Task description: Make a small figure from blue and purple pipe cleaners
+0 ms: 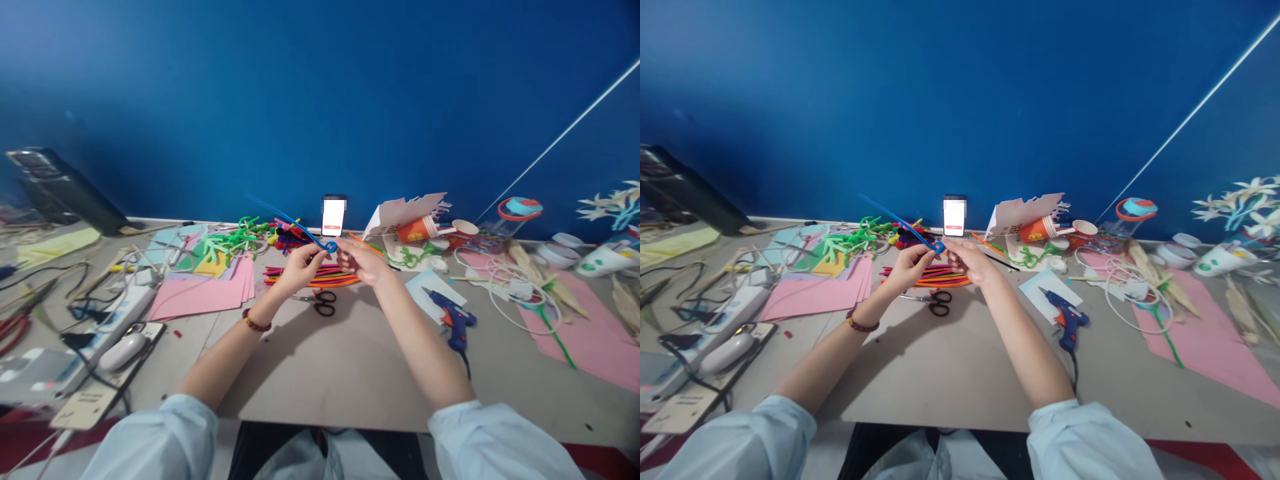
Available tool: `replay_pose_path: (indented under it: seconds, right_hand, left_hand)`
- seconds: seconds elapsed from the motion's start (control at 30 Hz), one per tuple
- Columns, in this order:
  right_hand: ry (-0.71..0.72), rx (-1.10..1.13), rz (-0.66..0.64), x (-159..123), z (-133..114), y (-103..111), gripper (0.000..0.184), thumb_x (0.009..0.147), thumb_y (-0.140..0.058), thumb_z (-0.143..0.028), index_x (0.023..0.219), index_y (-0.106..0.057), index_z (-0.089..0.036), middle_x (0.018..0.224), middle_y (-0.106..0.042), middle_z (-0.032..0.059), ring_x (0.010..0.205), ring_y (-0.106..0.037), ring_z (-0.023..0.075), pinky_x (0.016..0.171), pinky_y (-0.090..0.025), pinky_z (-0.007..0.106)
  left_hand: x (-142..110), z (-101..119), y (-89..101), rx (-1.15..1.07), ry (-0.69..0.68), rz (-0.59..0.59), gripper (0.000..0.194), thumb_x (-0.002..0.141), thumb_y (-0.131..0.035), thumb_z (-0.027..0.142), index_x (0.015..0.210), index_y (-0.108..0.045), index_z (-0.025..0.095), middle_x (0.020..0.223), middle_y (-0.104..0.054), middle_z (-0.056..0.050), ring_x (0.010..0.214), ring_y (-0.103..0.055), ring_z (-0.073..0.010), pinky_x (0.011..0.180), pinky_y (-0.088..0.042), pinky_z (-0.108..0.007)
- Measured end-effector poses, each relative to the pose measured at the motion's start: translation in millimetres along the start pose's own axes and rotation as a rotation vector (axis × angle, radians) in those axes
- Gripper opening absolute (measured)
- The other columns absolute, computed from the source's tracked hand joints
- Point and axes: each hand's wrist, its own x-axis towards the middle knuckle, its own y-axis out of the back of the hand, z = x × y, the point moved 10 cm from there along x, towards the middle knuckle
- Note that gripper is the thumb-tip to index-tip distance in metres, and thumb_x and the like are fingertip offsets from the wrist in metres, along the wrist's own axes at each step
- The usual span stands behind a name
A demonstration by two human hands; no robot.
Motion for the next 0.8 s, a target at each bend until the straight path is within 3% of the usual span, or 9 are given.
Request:
replay_pose_path:
  seconds: [0.17,0.43,0.63,0.8]
  right_hand:
    - [-0.069,0.075,-0.064,-4,5,-10,0.041,0.058,-0.081,-0.041,0.062,-0.047,-0.018,0.046,-0.03,-0.0106,0.042,-0.023,0.0033,0.039,-0.012,0.018]
    - [-0.119,0.086,-0.128,-8,10,-19,0.04,0.056,-0.082,-0.039,0.067,-0.051,-0.017,0.05,-0.031,-0.0095,0.045,-0.023,0.0038,0.04,-0.014,0.018]
    - [-0.111,0.034,-0.144,-6,12,-16,0.039,0.059,-0.08,-0.042,0.068,-0.051,-0.017,0.052,-0.031,-0.009,0.046,-0.024,0.0039,0.041,-0.012,0.019]
    - [-0.099,-0.049,-0.198,-7,11,-18,0.042,0.058,-0.08,-0.045,0.064,-0.048,-0.017,0.051,-0.03,-0.009,0.046,-0.023,0.0042,0.042,-0.01,0.021]
  left_hand:
    - [-3,17,2.8,0.217,-0.218,-0.013,0.021,0.087,-0.047,0.022,0.083,-0.066,0.014,0.077,-0.066,-0.006,0.071,-0.059,-0.0141,0.065,-0.044,-0.024]
    - [-4,29,0.0,0.511,-0.41,-0.079,0.02,0.087,-0.045,0.015,0.092,-0.064,0.017,0.081,-0.066,-0.007,0.076,-0.061,-0.0163,0.065,-0.046,-0.025]
    - [-7,45,1.7,0.663,-0.472,-0.058,0.025,0.09,-0.039,0.016,0.089,-0.064,0.016,0.079,-0.065,-0.007,0.074,-0.06,-0.0155,0.063,-0.046,-0.025]
    - [-8,53,-0.9,0.744,-0.517,-0.135,0.029,0.091,-0.034,0.015,0.089,-0.064,0.016,0.077,-0.064,-0.007,0.071,-0.057,-0.0158,0.061,-0.044,-0.026]
